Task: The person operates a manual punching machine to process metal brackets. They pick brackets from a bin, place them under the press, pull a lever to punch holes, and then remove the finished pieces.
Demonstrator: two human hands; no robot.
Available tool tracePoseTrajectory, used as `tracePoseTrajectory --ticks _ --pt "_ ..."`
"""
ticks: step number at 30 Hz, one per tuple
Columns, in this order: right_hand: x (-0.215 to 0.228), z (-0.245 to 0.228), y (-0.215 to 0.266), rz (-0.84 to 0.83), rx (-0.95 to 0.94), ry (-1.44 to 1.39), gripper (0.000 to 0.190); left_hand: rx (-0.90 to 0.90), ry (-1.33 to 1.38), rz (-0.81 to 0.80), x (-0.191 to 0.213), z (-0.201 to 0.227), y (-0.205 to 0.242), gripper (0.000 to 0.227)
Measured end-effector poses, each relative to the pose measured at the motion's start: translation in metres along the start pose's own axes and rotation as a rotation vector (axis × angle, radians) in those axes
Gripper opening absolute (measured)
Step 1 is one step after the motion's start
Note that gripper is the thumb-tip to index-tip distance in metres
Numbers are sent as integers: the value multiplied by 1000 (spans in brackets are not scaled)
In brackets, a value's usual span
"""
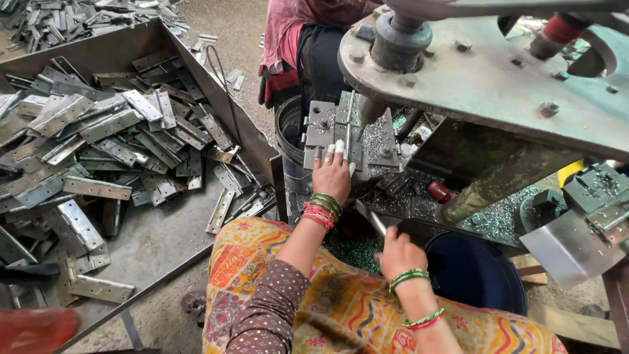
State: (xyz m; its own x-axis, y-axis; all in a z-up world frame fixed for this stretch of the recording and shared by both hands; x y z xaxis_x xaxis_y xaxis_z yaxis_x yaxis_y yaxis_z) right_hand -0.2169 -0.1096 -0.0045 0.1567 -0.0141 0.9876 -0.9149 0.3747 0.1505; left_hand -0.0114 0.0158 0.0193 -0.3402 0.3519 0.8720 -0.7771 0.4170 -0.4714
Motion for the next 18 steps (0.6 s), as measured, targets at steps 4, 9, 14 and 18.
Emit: tracePoseTrajectory --ticks 4,9,14,18 --pt "-29 1 3 -79 -11 -9 104 11 33 -79 -1 -2 -6 31" --pt "-13 5 -8 -76 90 23 100 33 48 -34 -7 1 -5 36" --pt "25 -3 -7 -25 48 14 82 18 22 -36 -11 1 -5 40" --pt "2 -7 2 -113 20 -14 98 20 1 -46 -8 2 -4 39"
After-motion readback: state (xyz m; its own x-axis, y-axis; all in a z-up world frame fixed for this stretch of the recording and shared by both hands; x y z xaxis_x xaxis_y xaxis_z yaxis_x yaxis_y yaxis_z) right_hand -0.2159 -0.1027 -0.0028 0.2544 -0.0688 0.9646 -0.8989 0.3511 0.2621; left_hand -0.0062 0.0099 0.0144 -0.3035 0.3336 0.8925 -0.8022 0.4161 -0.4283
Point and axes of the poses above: each hand's wrist, its own y-axis away from the middle knuckle, its own x-axis out of the back of the hand, z = x × y, the point moved 1 cm from there along -y, towards the middle knuckle, and after that the axes turned 6 degrees about z, right-handed, at the moved point
